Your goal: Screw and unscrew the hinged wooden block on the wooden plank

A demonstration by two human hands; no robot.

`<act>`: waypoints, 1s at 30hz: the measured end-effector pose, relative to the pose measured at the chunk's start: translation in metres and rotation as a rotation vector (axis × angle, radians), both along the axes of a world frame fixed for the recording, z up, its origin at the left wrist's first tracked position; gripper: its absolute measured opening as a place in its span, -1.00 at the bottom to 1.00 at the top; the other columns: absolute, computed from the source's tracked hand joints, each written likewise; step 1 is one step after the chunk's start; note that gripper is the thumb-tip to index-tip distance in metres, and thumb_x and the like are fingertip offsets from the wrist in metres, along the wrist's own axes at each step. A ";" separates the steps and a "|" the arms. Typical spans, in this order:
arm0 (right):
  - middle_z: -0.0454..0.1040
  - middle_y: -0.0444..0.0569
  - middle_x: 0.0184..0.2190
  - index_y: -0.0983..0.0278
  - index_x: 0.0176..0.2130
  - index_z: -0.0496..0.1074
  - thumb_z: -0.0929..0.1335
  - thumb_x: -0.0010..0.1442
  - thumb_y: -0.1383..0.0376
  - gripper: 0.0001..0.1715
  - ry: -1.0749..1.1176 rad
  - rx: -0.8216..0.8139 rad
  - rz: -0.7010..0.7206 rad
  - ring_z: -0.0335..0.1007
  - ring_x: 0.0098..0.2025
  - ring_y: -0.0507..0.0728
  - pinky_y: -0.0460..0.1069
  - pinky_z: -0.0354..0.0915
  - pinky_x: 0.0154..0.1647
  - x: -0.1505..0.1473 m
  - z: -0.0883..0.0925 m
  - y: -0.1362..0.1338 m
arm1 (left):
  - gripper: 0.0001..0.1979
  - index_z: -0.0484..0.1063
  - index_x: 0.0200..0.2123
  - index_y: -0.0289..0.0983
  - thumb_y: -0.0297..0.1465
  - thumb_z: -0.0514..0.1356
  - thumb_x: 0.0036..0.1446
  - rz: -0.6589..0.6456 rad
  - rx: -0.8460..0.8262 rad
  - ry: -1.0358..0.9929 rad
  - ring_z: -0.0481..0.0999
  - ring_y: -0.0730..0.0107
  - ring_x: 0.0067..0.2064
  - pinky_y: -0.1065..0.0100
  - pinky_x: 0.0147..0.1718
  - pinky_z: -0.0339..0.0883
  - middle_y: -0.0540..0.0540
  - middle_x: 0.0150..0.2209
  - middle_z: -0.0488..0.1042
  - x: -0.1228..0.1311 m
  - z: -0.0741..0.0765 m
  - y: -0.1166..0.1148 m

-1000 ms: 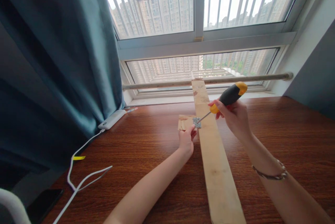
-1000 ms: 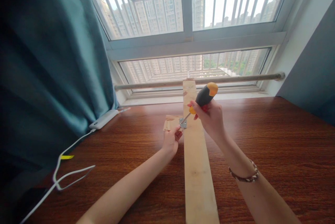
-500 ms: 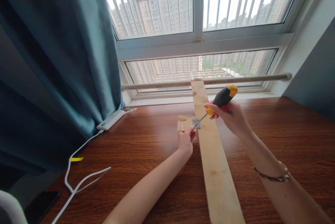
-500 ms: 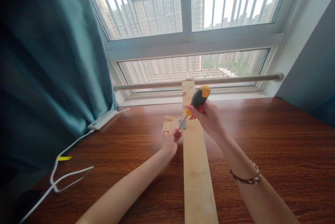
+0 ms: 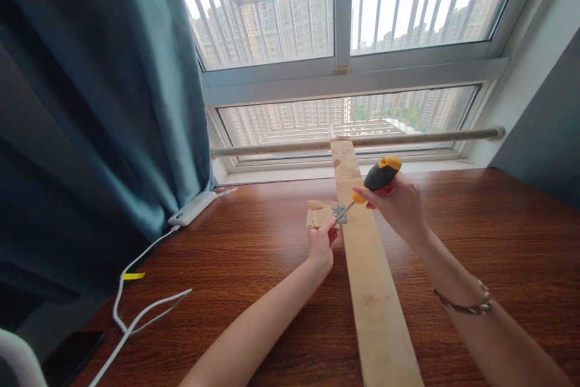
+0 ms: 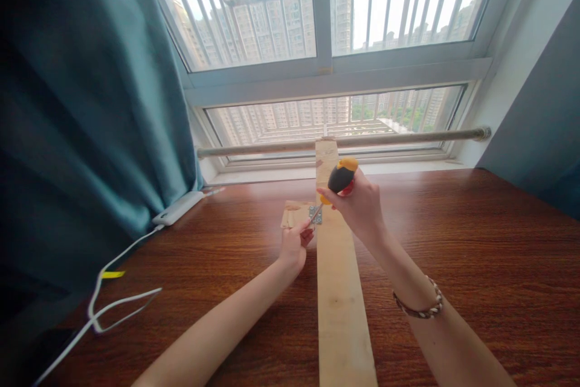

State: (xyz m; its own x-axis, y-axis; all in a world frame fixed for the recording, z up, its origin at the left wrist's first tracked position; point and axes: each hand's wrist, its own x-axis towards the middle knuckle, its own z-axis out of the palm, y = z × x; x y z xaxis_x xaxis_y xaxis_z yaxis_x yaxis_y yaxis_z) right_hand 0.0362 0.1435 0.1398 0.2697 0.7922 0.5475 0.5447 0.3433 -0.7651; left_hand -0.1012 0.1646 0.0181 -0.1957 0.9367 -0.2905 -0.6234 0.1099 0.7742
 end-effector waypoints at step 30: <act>0.30 -0.12 -0.76 0.25 -0.71 0.22 0.36 -0.07 -0.02 -0.51 -0.080 0.153 -0.270 0.25 -0.68 0.06 -0.07 0.08 -0.64 -0.004 -0.014 0.008 | -0.78 0.42 -0.47 -0.33 -0.47 0.35 -0.28 0.058 0.008 0.069 0.38 0.54 -0.56 0.48 -0.55 0.22 -0.02 -0.53 0.47 0.002 0.003 -0.002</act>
State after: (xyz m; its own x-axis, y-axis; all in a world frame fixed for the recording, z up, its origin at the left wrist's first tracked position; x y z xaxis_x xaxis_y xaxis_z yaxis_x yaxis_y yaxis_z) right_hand 0.0321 0.1510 0.1254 0.4099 0.6045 0.6830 0.6885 0.2861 -0.6664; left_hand -0.0995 0.1629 0.0210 -0.2686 0.9255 -0.2669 -0.5733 0.0690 0.8164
